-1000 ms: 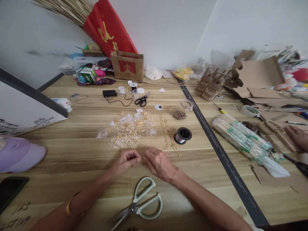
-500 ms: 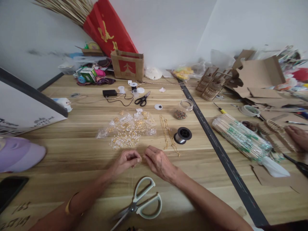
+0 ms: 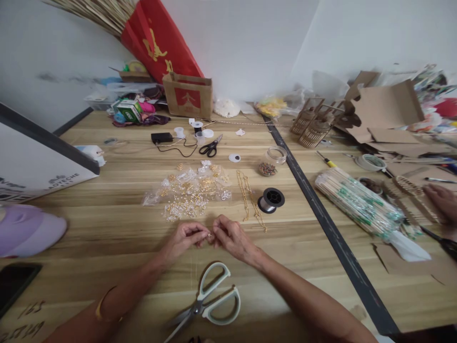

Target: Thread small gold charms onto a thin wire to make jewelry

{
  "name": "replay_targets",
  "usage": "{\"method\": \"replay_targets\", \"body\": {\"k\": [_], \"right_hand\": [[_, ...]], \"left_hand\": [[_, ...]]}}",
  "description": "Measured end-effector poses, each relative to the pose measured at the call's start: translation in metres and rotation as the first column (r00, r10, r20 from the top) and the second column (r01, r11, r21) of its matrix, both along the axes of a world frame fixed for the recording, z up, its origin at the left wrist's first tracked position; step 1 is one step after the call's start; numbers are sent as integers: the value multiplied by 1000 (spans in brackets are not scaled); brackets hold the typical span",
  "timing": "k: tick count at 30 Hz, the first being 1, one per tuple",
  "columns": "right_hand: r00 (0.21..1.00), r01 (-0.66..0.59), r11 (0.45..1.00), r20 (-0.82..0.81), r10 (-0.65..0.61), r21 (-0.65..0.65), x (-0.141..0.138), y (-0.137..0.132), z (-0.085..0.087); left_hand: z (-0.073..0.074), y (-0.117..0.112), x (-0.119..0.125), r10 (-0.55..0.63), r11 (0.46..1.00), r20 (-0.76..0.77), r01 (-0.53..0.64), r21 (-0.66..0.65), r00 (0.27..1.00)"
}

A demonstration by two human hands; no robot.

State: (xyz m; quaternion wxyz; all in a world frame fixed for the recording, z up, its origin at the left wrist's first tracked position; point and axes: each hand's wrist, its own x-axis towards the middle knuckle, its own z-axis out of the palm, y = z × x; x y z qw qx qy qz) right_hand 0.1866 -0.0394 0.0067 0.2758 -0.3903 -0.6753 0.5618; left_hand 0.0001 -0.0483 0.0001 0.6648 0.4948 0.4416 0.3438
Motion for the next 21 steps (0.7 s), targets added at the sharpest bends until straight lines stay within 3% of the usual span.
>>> {"method": "replay_targets", "body": {"k": [10, 14, 21], "right_hand": [[998, 55, 994, 20, -57, 93, 2, -1, 3], [996, 63, 993, -75, -56, 96, 0, -2, 4], [967, -13, 1000, -256, 9, -15, -5, -6, 6]], "left_hand": [[2, 1, 1, 4, 999, -9, -3, 36, 1000], [-1, 0, 2, 18, 999, -4, -18, 43, 1000], [-2, -3, 3, 16, 995, -49, -11, 104, 999]]}}
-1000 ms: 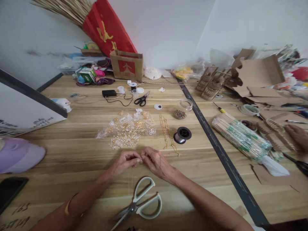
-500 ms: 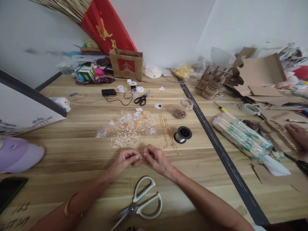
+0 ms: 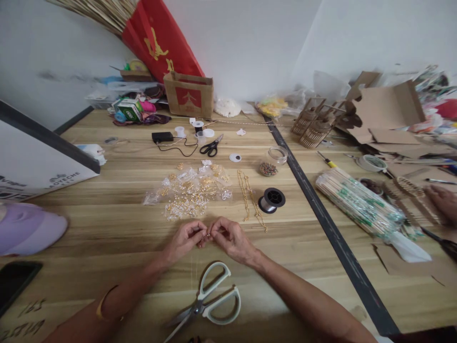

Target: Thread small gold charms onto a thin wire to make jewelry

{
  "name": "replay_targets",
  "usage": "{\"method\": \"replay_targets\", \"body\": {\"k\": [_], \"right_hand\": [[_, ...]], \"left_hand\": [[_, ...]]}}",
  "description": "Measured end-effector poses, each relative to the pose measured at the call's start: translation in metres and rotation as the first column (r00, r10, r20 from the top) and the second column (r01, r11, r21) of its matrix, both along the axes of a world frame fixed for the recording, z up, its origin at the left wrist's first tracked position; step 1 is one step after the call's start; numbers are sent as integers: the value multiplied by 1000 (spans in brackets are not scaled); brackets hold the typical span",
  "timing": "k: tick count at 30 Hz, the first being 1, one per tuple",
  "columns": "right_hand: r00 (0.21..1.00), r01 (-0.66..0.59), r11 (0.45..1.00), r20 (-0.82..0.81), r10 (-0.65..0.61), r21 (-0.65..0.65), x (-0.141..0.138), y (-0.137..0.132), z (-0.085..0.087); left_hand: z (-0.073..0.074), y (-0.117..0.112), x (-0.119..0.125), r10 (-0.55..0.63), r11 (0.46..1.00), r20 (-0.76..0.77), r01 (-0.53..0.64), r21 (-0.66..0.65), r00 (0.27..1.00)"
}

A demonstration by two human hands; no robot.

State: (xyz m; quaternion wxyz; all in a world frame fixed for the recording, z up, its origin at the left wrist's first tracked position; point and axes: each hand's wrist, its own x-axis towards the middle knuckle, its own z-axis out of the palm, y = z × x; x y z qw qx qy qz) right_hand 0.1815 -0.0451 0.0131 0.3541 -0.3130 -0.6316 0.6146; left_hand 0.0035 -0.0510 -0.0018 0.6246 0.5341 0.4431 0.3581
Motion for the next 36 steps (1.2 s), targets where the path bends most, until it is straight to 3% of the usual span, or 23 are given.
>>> {"method": "replay_targets", "body": {"k": [7, 13, 25, 29, 36], "right_hand": [[999, 44, 999, 20, -44, -30, 2, 3, -3], [991, 104, 984, 103, -90, -148, 1, 9, -10], [996, -86, 947, -47, 75, -310, -1, 9, -9], [998, -53, 958, 22, 62, -282, -1, 10, -11], [984, 57, 993, 176, -39, -99, 4, 13, -5]], "left_hand": [[6, 0, 0, 5, 1000, 1, -5, -9, 1000], [11, -1, 0, 43, 998, 23, -42, -41, 999], [12, 1, 0, 88, 994, 46, -85, -65, 995], [11, 1, 0, 64, 995, 45, -60, -85, 997], [5, 4, -2, 75, 994, -8, -76, -79, 997]]}}
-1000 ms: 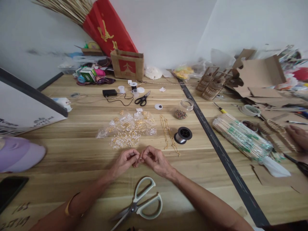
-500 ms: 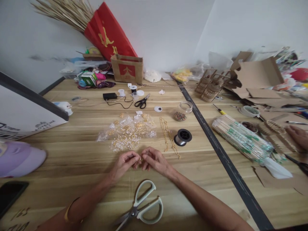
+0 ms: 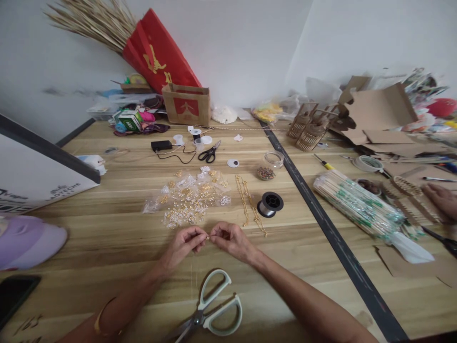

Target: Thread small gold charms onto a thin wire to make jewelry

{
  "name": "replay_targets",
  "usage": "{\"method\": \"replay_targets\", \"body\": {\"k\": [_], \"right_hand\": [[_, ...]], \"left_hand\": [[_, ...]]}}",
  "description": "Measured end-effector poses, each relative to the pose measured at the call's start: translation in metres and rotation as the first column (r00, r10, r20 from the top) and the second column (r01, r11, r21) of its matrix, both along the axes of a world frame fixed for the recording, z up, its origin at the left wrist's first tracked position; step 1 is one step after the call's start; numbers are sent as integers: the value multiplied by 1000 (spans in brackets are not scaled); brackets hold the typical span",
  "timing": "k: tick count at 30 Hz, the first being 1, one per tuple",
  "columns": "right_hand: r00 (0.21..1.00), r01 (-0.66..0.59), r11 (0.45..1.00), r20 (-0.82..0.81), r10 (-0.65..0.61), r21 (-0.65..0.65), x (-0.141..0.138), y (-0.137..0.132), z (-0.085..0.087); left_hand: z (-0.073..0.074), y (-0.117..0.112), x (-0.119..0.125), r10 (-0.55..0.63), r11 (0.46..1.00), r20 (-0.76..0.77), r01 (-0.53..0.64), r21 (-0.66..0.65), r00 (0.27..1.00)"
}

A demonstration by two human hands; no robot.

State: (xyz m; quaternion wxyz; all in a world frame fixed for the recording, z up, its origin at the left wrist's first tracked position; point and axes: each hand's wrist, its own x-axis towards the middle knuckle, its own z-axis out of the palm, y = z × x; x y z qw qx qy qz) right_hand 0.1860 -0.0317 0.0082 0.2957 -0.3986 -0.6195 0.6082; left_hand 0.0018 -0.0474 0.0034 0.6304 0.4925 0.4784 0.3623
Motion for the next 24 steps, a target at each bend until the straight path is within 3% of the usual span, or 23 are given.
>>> {"method": "replay_targets", "body": {"k": [9, 16, 24], "right_hand": [[999, 33, 992, 30, -37, 122, 1, 1, -3], [998, 17, 998, -53, -20, -67, -3, -1, -1], [999, 20, 999, -49, -22, -48, -1, 0, -5]], "left_hand": [[3, 1, -1, 2, 1000, -13, -2, 30, 1000], [2, 1, -1, 7, 1000, 11, -7, 23, 1000], [-2, 2, -2, 3, 1000, 34, -3, 6, 999]]}}
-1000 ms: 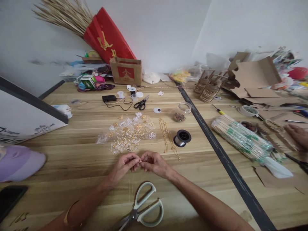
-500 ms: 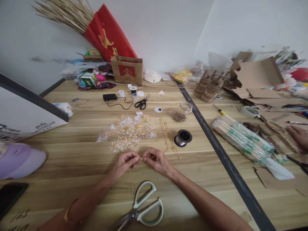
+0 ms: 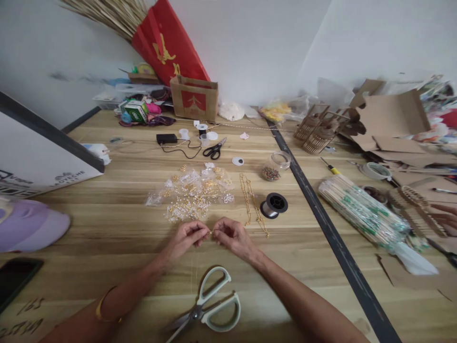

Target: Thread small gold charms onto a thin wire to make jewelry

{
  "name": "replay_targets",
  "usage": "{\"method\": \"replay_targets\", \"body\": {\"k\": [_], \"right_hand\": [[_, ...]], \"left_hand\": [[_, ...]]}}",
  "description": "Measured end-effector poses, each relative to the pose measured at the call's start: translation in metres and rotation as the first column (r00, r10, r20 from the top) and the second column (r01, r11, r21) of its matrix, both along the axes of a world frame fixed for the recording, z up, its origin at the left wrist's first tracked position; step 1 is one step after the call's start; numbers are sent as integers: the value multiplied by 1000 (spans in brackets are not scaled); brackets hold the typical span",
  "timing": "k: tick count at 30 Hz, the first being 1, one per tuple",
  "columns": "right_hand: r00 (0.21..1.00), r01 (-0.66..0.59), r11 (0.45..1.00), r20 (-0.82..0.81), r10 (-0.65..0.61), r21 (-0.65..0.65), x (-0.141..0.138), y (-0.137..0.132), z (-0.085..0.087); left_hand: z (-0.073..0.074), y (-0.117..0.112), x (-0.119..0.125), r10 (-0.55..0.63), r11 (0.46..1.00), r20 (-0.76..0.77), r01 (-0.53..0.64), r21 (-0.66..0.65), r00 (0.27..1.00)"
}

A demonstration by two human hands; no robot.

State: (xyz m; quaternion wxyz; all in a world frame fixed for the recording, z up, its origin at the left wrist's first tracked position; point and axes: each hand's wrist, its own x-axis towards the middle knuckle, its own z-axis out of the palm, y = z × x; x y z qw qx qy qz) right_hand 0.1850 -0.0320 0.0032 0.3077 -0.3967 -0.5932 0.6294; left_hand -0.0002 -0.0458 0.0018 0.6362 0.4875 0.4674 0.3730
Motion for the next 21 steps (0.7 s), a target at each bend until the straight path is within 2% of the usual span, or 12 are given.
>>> {"method": "replay_targets", "body": {"k": [12, 21], "right_hand": [[998, 21, 992, 56, -28, 125, -2, -3, -9], [999, 36, 994, 12, -38, 104, -4, -3, -10]], "left_hand": [[0, 0, 0, 0, 1000, 38, -2, 28, 999], [0, -3, 1, 25, 1000, 121, -25, -1, 992]]}}
